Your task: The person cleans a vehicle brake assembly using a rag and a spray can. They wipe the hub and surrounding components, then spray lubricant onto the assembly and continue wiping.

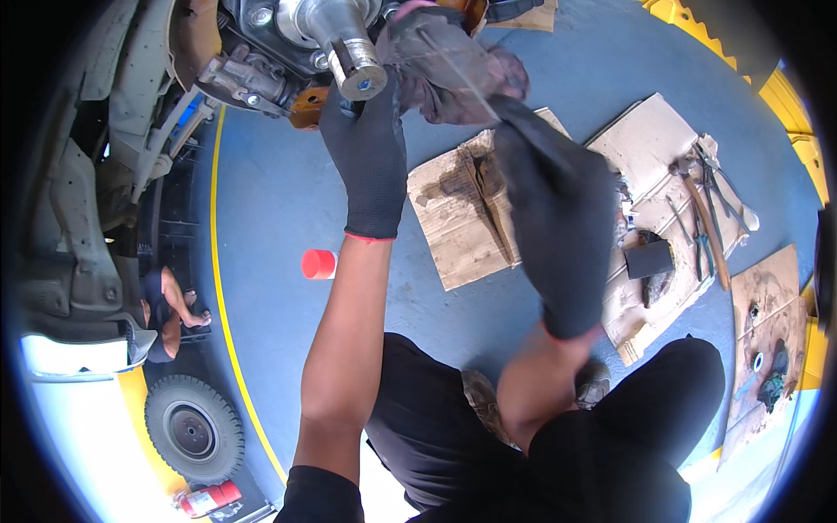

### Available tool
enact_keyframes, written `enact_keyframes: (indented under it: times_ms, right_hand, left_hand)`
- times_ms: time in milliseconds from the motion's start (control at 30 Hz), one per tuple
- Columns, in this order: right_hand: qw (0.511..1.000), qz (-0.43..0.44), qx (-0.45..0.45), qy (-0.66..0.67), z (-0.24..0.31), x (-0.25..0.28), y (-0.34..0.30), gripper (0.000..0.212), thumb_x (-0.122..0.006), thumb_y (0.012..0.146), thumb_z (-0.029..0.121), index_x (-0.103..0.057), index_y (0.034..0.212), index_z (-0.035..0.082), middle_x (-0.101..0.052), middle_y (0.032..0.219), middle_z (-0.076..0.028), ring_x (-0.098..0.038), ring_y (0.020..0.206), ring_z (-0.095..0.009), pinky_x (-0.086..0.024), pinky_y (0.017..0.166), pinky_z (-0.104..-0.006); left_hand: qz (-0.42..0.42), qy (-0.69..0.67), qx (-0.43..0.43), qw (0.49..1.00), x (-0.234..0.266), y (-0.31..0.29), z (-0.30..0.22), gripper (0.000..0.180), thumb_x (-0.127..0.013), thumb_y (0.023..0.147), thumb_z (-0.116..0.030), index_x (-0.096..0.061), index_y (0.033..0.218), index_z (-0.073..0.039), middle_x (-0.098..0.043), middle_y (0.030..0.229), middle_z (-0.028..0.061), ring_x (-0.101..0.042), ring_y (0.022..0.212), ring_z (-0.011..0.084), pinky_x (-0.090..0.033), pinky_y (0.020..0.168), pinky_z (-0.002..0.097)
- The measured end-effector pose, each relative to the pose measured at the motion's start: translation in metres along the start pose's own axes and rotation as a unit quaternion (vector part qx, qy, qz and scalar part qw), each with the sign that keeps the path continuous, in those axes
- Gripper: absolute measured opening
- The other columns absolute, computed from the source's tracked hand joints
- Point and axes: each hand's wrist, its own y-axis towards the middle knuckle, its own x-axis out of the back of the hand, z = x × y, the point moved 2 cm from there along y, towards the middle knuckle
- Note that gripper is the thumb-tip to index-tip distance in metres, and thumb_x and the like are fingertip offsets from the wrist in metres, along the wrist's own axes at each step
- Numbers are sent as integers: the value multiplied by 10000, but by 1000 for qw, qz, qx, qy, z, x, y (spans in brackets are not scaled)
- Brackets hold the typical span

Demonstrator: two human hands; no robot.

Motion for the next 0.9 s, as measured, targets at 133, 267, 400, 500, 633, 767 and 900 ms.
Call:
enact_keyframes:
  times_ms: [133, 267, 400, 500, 633, 767, 900]
  right_hand:
    - [990, -49, 40, -124, 6, -31, -3, 308, -700, 1049, 171, -767, 1311, 24, -704, 725, -184, -665, 581, -226, -507, 577, -384]
    - [992, -37, 37, -113, 18, -49, -19, 300, -686, 1040, 133, -761, 1309, 22, -718, 802, -255, -725, 659, -352, -531, 609, -432]
    - [999, -19, -14, 25, 6, -52, -19, 306, -634, 1034, 156, -760, 1298, 65, -729, 764, -196, -730, 700, -348, -549, 681, -444]
    - [996, -41, -40, 67, 8, -53, -22, 320, -639, 1029, 150, -757, 1304, 36, -739, 785, -202, -740, 711, -322, -548, 678, -428]
    - [994, -97, -8, 51, 8, -54, -24, 301, -684, 1073, 153, -759, 1287, -45, -635, 668, -130, -581, 608, -98, -471, 570, -329]
    - [997, -74, -12, 27, 8, -49, -14, 302, -675, 1072, 153, -757, 1296, -32, -650, 674, -174, -623, 581, -165, -483, 572, -353]
    - [994, -73, 28, -78, 9, -61, -25, 300, -671, 1063, 140, -757, 1300, -24, -725, 806, -229, -684, 628, -257, -517, 609, -373]
  left_hand:
    - [-14, -11, 76, 997, -1, 1, -10, 219, -738, 1033, -169, -695, 1148, 12, -672, 902, 12, -599, 796, 58, -485, 698, 253]
    - [34, 57, 54, 996, -4, -7, -13, 235, -754, 1006, -175, -672, 1105, 22, -668, 838, 8, -584, 738, 61, -461, 651, 244]
    - [33, 62, 51, 996, 3, -6, -14, 248, -768, 984, -169, -671, 1100, 28, -675, 837, 19, -601, 736, 82, -504, 681, 286]
    - [57, 101, -2, 993, 3, -3, -10, 227, -771, 979, -159, -679, 1062, 31, -688, 858, 35, -629, 765, 94, -528, 709, 302]
    - [105, 103, -31, 989, -6, -5, -21, 192, -766, 981, -149, -691, 1015, 24, -721, 901, 74, -686, 816, 148, -543, 752, 339]
    - [117, 151, -90, 977, -12, -6, -23, 200, -762, 984, -158, -689, 1049, 16, -717, 922, 94, -700, 833, 205, -547, 784, 367]
    - [90, 144, -30, 985, 0, -11, -10, 245, -767, 996, -174, -669, 1087, 31, -686, 989, 98, -673, 875, 161, -543, 753, 344]
